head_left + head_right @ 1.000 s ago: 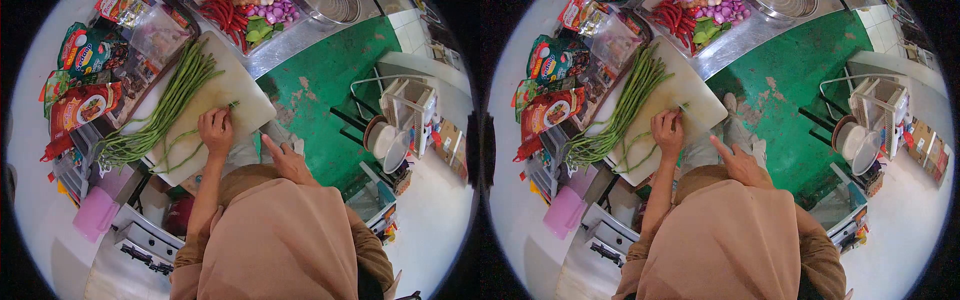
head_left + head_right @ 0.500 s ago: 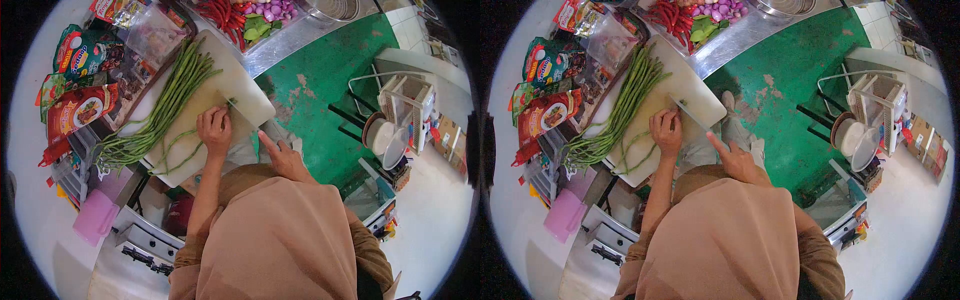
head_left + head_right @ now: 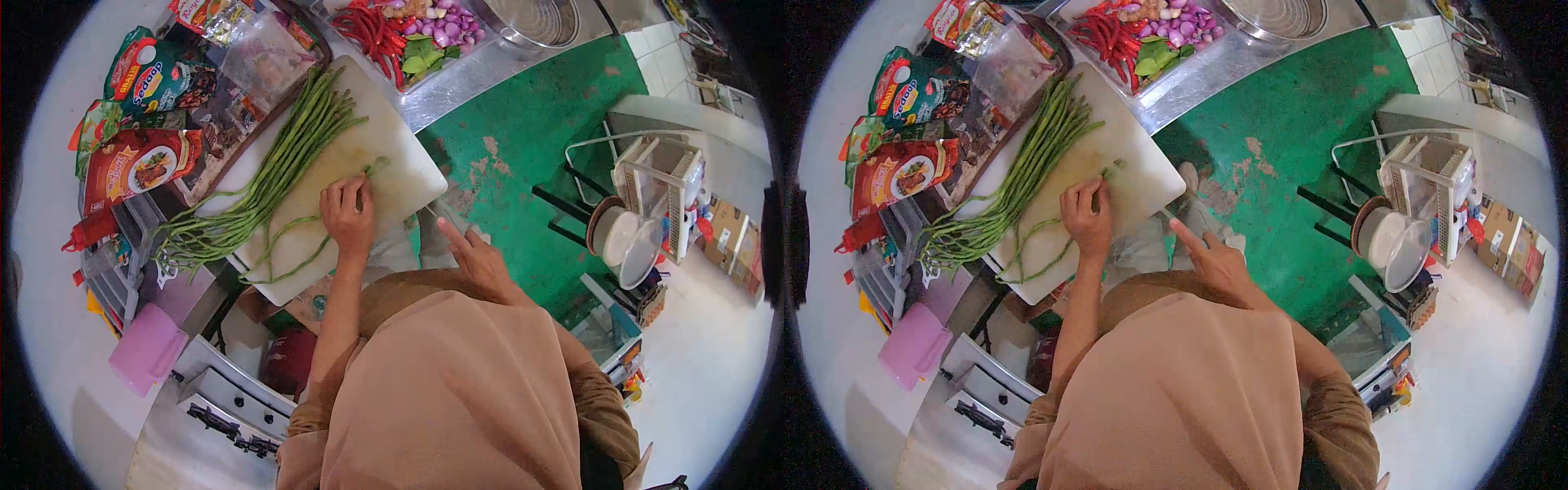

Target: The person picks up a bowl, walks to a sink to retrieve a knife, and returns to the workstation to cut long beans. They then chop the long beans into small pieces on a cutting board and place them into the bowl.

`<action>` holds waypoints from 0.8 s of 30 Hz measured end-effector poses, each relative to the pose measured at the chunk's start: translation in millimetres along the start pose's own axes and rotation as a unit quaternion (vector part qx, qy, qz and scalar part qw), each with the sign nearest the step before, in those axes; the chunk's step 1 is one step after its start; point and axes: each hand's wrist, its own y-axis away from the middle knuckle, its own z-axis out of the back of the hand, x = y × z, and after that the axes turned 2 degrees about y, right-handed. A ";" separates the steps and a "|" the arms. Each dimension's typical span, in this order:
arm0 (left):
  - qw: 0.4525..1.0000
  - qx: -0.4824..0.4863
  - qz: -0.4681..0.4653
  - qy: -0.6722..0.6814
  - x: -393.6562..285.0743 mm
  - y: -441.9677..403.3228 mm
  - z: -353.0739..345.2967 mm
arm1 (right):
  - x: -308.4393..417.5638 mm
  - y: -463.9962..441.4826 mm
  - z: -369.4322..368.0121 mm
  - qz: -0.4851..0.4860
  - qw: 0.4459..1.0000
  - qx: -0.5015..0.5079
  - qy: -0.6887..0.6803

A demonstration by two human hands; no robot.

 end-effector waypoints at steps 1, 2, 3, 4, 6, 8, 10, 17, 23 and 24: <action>1.000 -0.004 0.003 0.001 2.4 0.9 0.7 | 0.0 -2.2 4.4 0.019 0.999 -0.029 -0.006; 1.000 -0.008 0.006 0.002 4.2 2.3 0.8 | 1.4 -7.5 7.4 0.023 0.999 -0.028 -0.003; 1.000 -0.011 0.008 0.001 5.5 4.2 0.5 | 4.0 -16.3 9.0 0.022 0.996 -0.086 -0.028; 1.000 -0.010 0.006 -0.004 5.4 4.4 0.9 | 8.4 -27.3 10.6 0.020 0.988 -0.143 -0.054; 1.000 -0.010 0.005 -0.010 5.3 4.9 1.6 | 15.4 -55.5 5.9 0.044 0.978 -0.199 -0.037; 1.000 -0.012 0.007 -0.001 5.5 4.7 1.1 | 25.1 -81.2 5.5 0.067 0.965 -0.254 -0.020; 1.000 -0.015 0.007 0.005 6.4 4.2 0.7 | 37.7 -101.7 12.8 0.060 0.963 -0.261 -0.021; 1.000 -0.003 0.019 0.006 5.1 4.5 3.2 | 45.3 -144.5 19.9 0.080 0.960 -0.265 0.040; 0.999 0.002 0.036 0.009 4.2 5.1 3.3 | 45.0 -146.2 18.6 0.136 0.939 -0.301 0.094; 0.999 -0.001 0.038 0.008 5.1 5.2 3.1 | 46.6 -144.9 18.3 0.172 0.929 -0.320 0.072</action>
